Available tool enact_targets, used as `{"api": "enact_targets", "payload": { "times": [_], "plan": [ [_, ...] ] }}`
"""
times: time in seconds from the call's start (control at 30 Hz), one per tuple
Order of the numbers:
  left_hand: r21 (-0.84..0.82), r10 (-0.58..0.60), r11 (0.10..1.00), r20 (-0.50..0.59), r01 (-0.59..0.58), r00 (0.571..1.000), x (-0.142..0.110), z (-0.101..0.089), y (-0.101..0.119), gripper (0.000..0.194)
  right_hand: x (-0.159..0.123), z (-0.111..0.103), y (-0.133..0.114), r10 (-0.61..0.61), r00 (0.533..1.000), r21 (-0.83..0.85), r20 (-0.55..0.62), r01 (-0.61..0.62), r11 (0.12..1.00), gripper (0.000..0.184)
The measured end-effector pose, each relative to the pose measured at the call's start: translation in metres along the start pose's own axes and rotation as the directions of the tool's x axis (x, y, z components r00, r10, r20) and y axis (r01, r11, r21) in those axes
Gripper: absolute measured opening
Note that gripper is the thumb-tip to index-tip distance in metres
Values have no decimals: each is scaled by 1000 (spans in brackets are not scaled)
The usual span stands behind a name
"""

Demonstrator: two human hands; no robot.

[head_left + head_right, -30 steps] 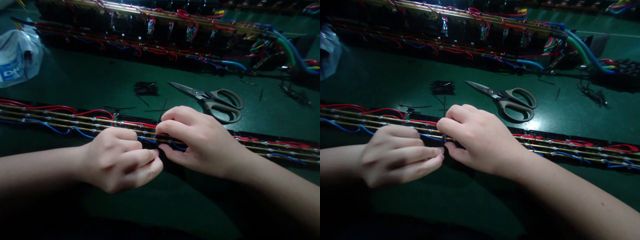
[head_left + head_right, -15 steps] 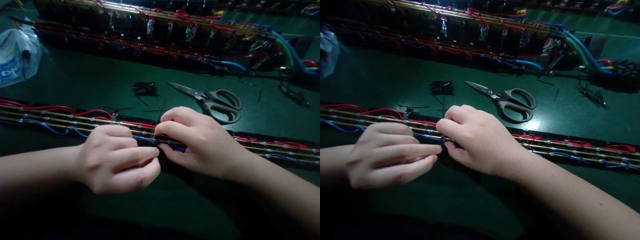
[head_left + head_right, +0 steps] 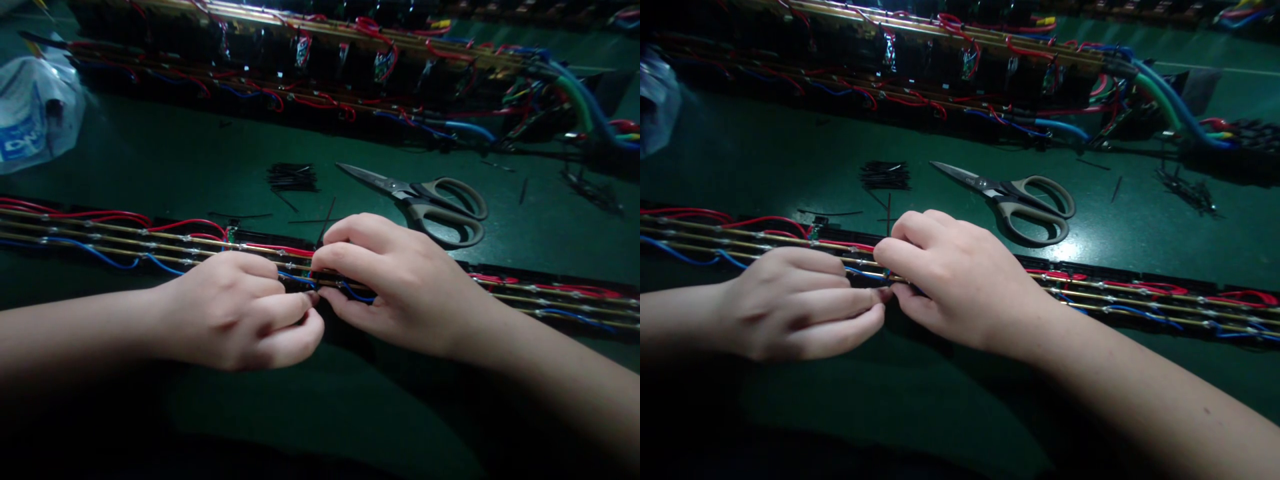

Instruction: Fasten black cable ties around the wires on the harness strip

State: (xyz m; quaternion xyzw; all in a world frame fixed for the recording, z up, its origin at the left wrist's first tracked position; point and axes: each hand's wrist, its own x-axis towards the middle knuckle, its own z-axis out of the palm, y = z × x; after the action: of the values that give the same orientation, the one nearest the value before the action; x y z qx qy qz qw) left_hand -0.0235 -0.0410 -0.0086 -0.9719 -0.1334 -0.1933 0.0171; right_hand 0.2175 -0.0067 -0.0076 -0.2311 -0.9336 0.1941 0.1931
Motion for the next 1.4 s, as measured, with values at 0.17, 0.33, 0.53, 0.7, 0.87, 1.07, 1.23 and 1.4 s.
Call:
{"api": "enact_targets", "payload": {
  "times": [0.17,0.33,0.53,0.7,0.87,1.07,1.23,1.4],
  "plan": [
    [-83,-63,995,-102,54,993,-4,1,3,16,1,-1,-1,21,1000,2,10,-21,1000,14],
    [-124,-106,988,-139,89,985,-3,0,5,11,1,-1,0,11,1000,1,6,-11,1000,14],
    [-94,-99,992,-108,88,989,-1,-1,1,18,0,-2,0,11,1000,-5,8,-11,1000,14],
    [-69,-46,997,-23,44,999,4,-7,-5,24,1,-2,0,7,1000,-13,4,-7,1000,13],
    [-36,-52,998,1,52,999,8,-8,-4,30,1,-2,0,16,1000,-15,15,-16,1000,13],
    [-25,-52,998,-19,51,998,4,-3,-4,24,1,-1,1,23,1000,-13,18,-22,1000,13],
    [-108,-84,992,-125,71,989,-3,3,0,16,0,-2,0,22,1000,-9,20,-21,1000,12],
    [-80,-82,994,-164,70,983,-3,0,5,9,0,-2,1,4,1000,0,19,-4,1000,15]
  ]
}}
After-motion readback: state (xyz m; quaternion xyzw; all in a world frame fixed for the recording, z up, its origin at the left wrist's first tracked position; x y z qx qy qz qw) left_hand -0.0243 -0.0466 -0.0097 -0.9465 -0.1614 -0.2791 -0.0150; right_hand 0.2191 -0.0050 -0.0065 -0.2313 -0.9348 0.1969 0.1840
